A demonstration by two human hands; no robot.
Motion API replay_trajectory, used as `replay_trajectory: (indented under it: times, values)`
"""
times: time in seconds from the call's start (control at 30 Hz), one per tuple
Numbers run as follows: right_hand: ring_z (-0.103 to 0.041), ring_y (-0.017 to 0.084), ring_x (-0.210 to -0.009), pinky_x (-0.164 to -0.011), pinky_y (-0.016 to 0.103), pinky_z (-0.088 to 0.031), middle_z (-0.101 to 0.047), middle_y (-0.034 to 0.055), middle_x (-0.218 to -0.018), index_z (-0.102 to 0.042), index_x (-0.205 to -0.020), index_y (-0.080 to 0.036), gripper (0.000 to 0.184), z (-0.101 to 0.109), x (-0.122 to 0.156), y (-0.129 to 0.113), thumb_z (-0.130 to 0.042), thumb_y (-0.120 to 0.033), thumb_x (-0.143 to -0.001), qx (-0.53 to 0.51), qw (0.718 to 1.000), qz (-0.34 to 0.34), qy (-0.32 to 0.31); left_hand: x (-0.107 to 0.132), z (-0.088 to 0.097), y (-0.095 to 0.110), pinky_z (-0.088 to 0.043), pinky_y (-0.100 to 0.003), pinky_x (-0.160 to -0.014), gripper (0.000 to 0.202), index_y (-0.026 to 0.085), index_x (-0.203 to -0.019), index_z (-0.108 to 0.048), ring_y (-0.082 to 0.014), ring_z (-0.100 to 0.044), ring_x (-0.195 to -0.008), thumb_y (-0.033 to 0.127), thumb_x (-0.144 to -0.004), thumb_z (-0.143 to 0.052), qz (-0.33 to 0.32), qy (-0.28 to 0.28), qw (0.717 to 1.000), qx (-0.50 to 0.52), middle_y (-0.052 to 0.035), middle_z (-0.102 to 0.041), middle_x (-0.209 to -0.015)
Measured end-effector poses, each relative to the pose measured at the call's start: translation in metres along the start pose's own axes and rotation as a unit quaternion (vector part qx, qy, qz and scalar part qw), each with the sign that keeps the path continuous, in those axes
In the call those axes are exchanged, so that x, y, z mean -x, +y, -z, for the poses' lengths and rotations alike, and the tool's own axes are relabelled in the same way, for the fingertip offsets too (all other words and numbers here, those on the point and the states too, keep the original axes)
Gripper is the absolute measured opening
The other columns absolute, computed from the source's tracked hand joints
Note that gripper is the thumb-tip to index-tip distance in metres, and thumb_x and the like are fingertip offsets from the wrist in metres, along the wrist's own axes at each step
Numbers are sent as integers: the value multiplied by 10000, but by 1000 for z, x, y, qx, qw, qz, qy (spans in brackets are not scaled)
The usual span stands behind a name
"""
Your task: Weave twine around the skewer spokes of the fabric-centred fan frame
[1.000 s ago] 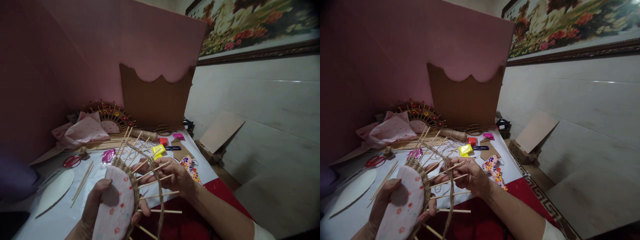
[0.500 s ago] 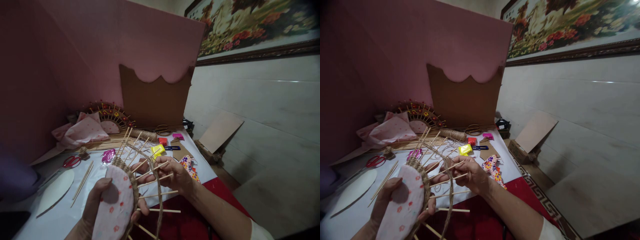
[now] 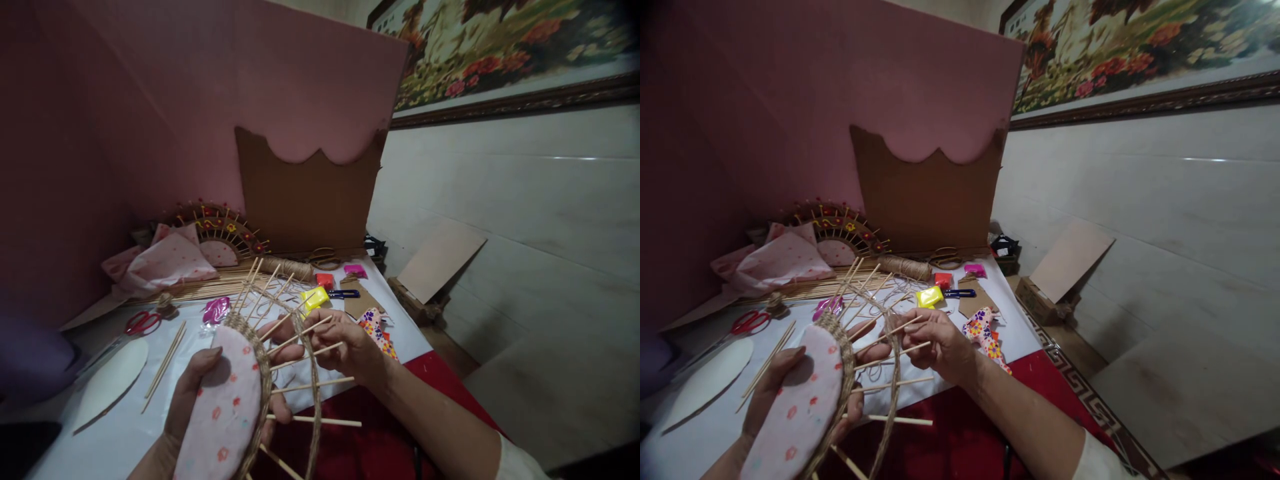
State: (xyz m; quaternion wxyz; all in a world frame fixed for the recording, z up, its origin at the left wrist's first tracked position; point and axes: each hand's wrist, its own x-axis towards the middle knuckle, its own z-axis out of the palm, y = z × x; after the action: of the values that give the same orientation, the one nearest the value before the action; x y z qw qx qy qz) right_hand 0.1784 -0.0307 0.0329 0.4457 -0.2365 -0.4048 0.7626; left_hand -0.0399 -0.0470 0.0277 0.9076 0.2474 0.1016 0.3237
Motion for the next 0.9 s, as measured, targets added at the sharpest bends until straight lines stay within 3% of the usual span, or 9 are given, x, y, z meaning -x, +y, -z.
replay_trajectory:
  times: [0.2, 0.4, 0.63, 0.9]
  values:
    - [-428, 50, -477, -404, 172, -166, -565, 32, -701, -603, -870, -130, 282, -4, 2, -1, -649, -289, -641, 46, 999, -8, -9, 0, 7, -1, -494, -363, -620, 679, 54, -1252, -442, -348, -662, -764, 520, -761, -384, 51, -60, 997, -24, -183, -686, -820]
    - [-306, 25, -420, -386, 174, -137, -540, 3, -627, -617, -867, -127, 325, -8, 4, -4, -696, -318, -617, 44, 999, -18, -16, 0, 10, 0, -493, -355, -636, 708, 35, -1246, -441, -346, -651, -814, 536, -751, -364, 78, -73, 994, -20, -201, -675, -859]
    - [-250, 13, -385, -371, 164, -132, -402, -66, -505, -554, -687, -134, 224, -6, 5, -3, -722, -240, -582, 12, 999, -33, -20, -1, 1, -1, -502, -385, -605, 651, 107, -1322, -360, -313, -651, -754, 447, -768, -397, 28, -36, 999, -23, -185, -657, -968]
    - [-259, 21, -352, -351, 163, -157, -438, -60, -471, -534, -752, -137, 229, -1, 1, 3, -665, -318, -699, 19, 999, 0, -26, 1, -2, 0, -503, -392, -592, 626, 52, -1258, -450, -322, -651, -720, 425, -756, -427, 16, -13, 999, -25, -193, -679, -879]
